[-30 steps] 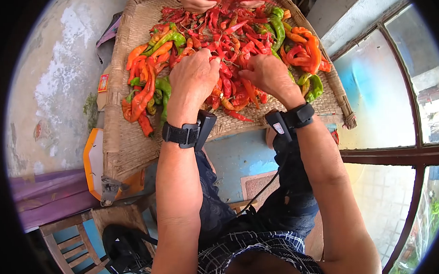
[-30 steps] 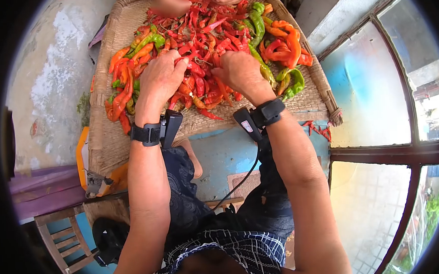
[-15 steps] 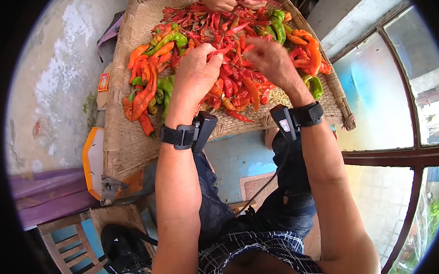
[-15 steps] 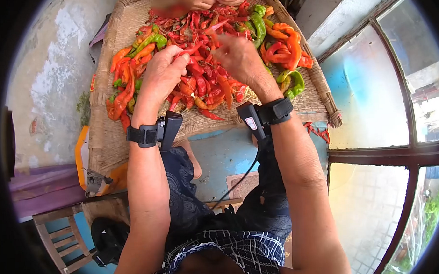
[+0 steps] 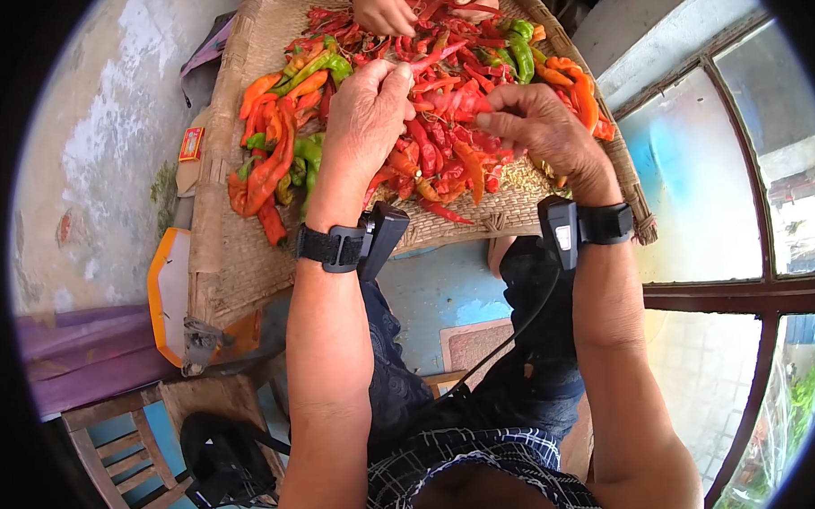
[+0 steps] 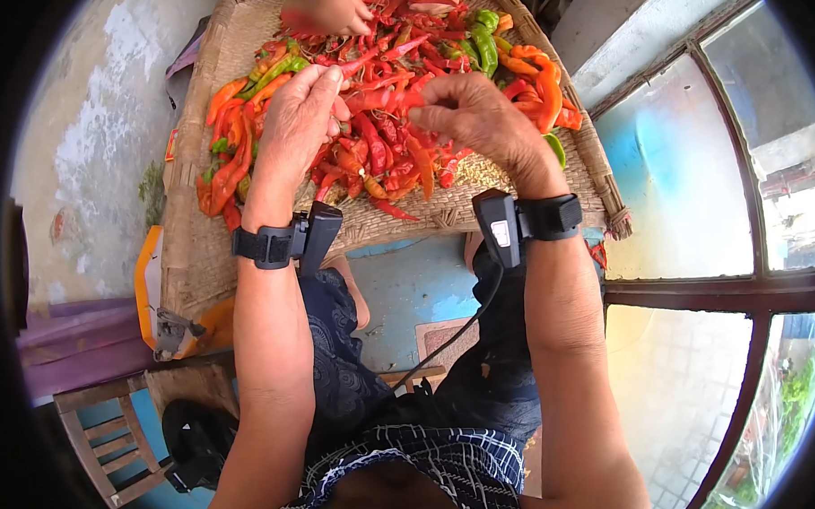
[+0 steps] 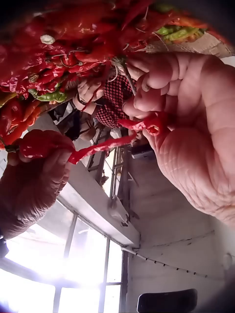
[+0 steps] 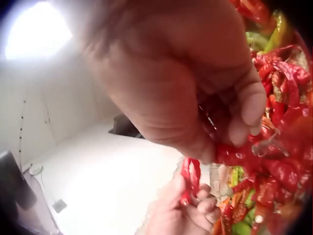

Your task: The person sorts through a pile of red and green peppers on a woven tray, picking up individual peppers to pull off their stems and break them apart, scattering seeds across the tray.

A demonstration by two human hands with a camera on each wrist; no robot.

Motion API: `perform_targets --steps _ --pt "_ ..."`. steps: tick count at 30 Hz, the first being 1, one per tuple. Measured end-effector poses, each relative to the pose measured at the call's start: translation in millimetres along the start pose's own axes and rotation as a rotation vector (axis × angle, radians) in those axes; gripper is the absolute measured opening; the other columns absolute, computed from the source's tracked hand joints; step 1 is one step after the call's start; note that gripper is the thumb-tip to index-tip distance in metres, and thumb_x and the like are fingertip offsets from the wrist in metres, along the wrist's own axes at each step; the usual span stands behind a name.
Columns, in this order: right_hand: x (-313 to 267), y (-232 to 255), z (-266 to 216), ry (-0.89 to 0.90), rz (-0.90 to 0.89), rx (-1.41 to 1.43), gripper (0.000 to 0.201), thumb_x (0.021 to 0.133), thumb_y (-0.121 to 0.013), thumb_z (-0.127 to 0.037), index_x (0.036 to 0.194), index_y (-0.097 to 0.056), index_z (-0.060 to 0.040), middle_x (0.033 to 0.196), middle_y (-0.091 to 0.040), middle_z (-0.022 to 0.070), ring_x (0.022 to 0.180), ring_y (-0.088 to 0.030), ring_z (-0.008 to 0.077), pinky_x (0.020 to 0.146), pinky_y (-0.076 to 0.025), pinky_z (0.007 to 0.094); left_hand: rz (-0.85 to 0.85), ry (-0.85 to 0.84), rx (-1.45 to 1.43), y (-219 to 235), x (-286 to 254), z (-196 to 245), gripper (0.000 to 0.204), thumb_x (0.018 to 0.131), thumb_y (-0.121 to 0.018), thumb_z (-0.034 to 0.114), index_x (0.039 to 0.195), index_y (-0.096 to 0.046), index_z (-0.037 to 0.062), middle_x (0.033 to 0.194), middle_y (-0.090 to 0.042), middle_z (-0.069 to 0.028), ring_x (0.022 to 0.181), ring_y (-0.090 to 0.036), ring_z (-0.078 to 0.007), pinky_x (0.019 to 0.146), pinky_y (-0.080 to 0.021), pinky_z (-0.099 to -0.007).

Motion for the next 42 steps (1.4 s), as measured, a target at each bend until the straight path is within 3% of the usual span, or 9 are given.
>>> perform_targets --steps 5,7,9,15,20,25,28,38,42 --pt "23 24 14 0.077 0.234 0.085 0.027 0.084 -0.066 -0.027 0.088 -0.063 0.0 0.073 -0.064 0.0057 0.065 -0.061 0.0115 0.056 -0.048 0.0252 -0.003 0.043 0.047 0 2 -9 0.034 0.095 -0.048 0.035 0.097 -0.059 0.0029 0.066 -0.054 0.001 0.054 -0.046 -0.0041 0.048 -0.038 -0.0193" --pt "20 33 -3 0.356 0.593 -0.307 0.043 0.084 -0.067 -0.028 0.11 -0.056 0.0044 0.083 -0.066 0.0146 0.074 -0.065 0.0217 0.063 -0.051 0.0322 -0.018 0.049 0.068 -1 3 -10 0.033 0.095 -0.048 0.034 0.097 -0.059 0.0035 0.066 -0.054 0.0011 0.054 -0.045 -0.0041 0.049 -0.038 -0.0197" --pt "27 11 0 0.332 0.367 -0.245 0.069 0.084 -0.068 -0.028 0.136 -0.036 0.004 0.092 -0.066 0.0167 0.076 -0.065 0.0233 0.065 -0.052 0.0321 -0.032 0.056 0.086 -2 3 -10 0.032 0.095 -0.047 0.034 0.096 -0.059 0.0041 0.066 -0.054 0.0012 0.054 -0.045 -0.0042 0.049 -0.038 -0.02" --pt "19 -30 -1 0.238 0.017 0.194 0.032 0.09 -0.063 -0.022 0.115 -0.059 -0.0023 0.083 -0.063 0.0016 0.07 -0.057 0.0054 0.062 -0.049 0.0206 -0.269 -0.049 0.152 -26 -1 -11 0.034 0.092 -0.049 0.033 0.088 -0.06 0.0009 0.063 -0.059 -0.0061 0.056 -0.056 -0.0119 0.053 -0.045 -0.0282" --pt "13 -8 15 0.146 0.183 0.319 0.015 0.089 -0.061 -0.017 0.083 -0.064 -0.0034 0.065 -0.056 -0.0025 0.058 -0.052 0.0045 0.05 -0.043 0.019 -0.209 0.074 0.101 -20 -9 -8 0.042 0.096 -0.044 0.042 0.092 -0.059 0.0032 0.065 -0.053 0.0014 0.056 -0.047 -0.0052 0.051 -0.039 -0.0196" --pt "10 3 16 -0.02 0.035 -0.008 0.017 0.089 -0.06 -0.016 0.093 -0.063 -0.0007 0.066 -0.056 -0.0003 0.059 -0.055 0.006 0.05 -0.045 0.0206 -0.067 0.032 -0.142 0 -6 -4 0.048 0.095 -0.043 0.048 0.092 -0.058 0.0029 0.064 -0.052 0.001 0.055 -0.045 -0.0048 0.05 -0.036 -0.0191" --pt "14 25 3 0.292 0.452 0.147 0.042 0.087 -0.063 -0.013 0.123 -0.049 0.0015 0.084 -0.067 0.0089 0.072 -0.061 0.0112 0.061 -0.051 0.0267 -0.066 -0.003 -0.359 3 -1 -3 0.048 0.096 -0.042 0.047 0.096 -0.055 0.0013 0.065 -0.051 0.0006 0.056 -0.043 -0.006 0.053 -0.036 -0.0193" --pt "16 -55 -12 0.32 -0.072 -0.015 0.014 0.083 -0.067 -0.013 0.09 -0.065 -0.0021 0.071 -0.063 0.005 0.067 -0.058 0.0098 0.064 -0.049 0.0279 -0.211 -0.013 -0.503 -11 -1 5 0.045 0.097 -0.043 0.045 0.101 -0.055 0.0015 0.07 -0.054 -0.0006 0.06 -0.046 -0.0065 0.055 -0.039 -0.0202" --pt "12 -22 -7 0.139 -0.033 0.126 0.016 0.088 -0.063 -0.021 0.087 -0.064 -0.0043 0.068 -0.059 -0.0006 0.063 -0.057 0.0061 0.053 -0.047 0.0226 0.034 -0.143 0.146 10 3 -3 0.023 0.093 -0.051 0.028 0.101 -0.06 0.008 0.075 -0.059 -0.0053 0.065 -0.055 -0.013 0.059 -0.045 -0.0271"
Point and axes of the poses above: each hand's wrist, its own x-axis towards the middle knuckle, its own y-axis out of the back of the hand, z = x × y, the point moved 8 cm from there along x, towards the middle knuckle
